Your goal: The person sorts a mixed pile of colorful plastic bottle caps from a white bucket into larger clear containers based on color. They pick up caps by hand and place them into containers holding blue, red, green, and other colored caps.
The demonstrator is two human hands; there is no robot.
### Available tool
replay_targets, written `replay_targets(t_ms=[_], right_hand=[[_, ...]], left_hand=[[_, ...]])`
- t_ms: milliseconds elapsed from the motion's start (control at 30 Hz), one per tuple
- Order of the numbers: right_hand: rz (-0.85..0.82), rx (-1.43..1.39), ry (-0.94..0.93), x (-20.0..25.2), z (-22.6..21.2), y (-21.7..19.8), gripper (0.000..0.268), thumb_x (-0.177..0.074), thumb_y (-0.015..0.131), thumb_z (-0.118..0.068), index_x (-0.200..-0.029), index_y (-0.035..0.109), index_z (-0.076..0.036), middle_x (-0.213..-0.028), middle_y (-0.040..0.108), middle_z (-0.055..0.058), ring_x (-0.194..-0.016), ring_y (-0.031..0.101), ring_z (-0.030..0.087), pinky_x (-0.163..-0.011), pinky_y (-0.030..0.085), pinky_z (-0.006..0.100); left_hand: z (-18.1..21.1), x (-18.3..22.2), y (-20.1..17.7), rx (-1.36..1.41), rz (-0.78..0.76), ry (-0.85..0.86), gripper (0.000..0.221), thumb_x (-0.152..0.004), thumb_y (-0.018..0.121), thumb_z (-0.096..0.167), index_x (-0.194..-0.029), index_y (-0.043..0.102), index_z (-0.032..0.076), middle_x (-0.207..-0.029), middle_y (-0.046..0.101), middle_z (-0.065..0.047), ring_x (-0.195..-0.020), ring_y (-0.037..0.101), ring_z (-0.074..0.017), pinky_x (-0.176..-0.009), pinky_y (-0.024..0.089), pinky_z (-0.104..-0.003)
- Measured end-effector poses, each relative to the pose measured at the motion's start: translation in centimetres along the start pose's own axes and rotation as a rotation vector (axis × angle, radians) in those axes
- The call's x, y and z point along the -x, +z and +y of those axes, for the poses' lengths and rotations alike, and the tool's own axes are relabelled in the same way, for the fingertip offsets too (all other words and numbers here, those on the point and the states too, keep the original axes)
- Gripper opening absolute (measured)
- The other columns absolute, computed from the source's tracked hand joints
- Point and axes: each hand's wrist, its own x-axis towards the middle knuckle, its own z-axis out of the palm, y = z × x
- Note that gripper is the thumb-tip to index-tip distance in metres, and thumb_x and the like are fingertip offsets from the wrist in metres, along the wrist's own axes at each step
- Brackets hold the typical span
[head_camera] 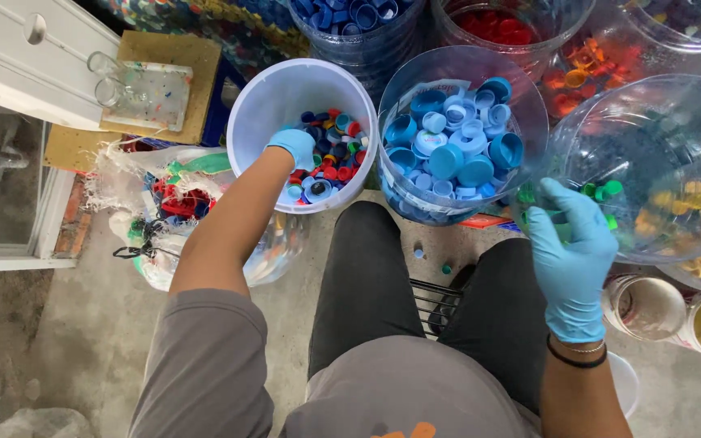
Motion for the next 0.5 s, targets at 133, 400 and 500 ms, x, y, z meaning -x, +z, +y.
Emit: replay_targets(t_ms=[133, 400, 500], right_hand=[[-0.017, -0.014, 0.019, 0.2, -0.3, 1.3, 0.033, -0.100, 0.073, 0.007, -0.133, 0.069, 0.005, -0.121, 0.070, 0.018, -0.102, 0.062, 0.025, -0.096, 0.052, 0.035], [-0.022, -0.138, 0.083, 0.3, -0.5, 2.5, 0.036, -0.095, 0.078, 0.003, -0.130, 0.073, -0.005, -0.116, 0.071, 0.016, -0.105, 0.067, 0.032, -0.098, 0.050, 0.042], [-0.024, -0.126, 0.096, 0.5, -0.4, 2.5, 0.039, -0.093, 0.079, 0.002, -0.131, 0.073, -0.006, -0.117, 0.071, 0.016, -0.107, 0.066, 0.033, -0.100, 0.050, 0.042]], left_hand=[[-0.4, 2.2, -1.0, 0.083, -0.028, -0.020, 0.057, -0.082, 0.071, 0.042, -0.134, 0.068, 0.018, -0.130, 0.067, -0.015, -0.117, 0.064, -0.0379, -0.095, 0.057, -0.049], [-2.7, -2.1, 3.1, 0.222, 0.083, -0.021, 0.039, -0.092, 0.066, 0.027, -0.124, 0.075, 0.007, -0.122, 0.075, -0.018, -0.121, 0.068, -0.0374, -0.099, 0.056, -0.049], [-1.9, -2.4, 2.9, 0.205, 0.070, -0.001, 0.042, -0.088, 0.067, 0.029, -0.123, 0.074, 0.007, -0.120, 0.075, -0.018, -0.120, 0.068, -0.0366, -0.099, 0.056, -0.053]])
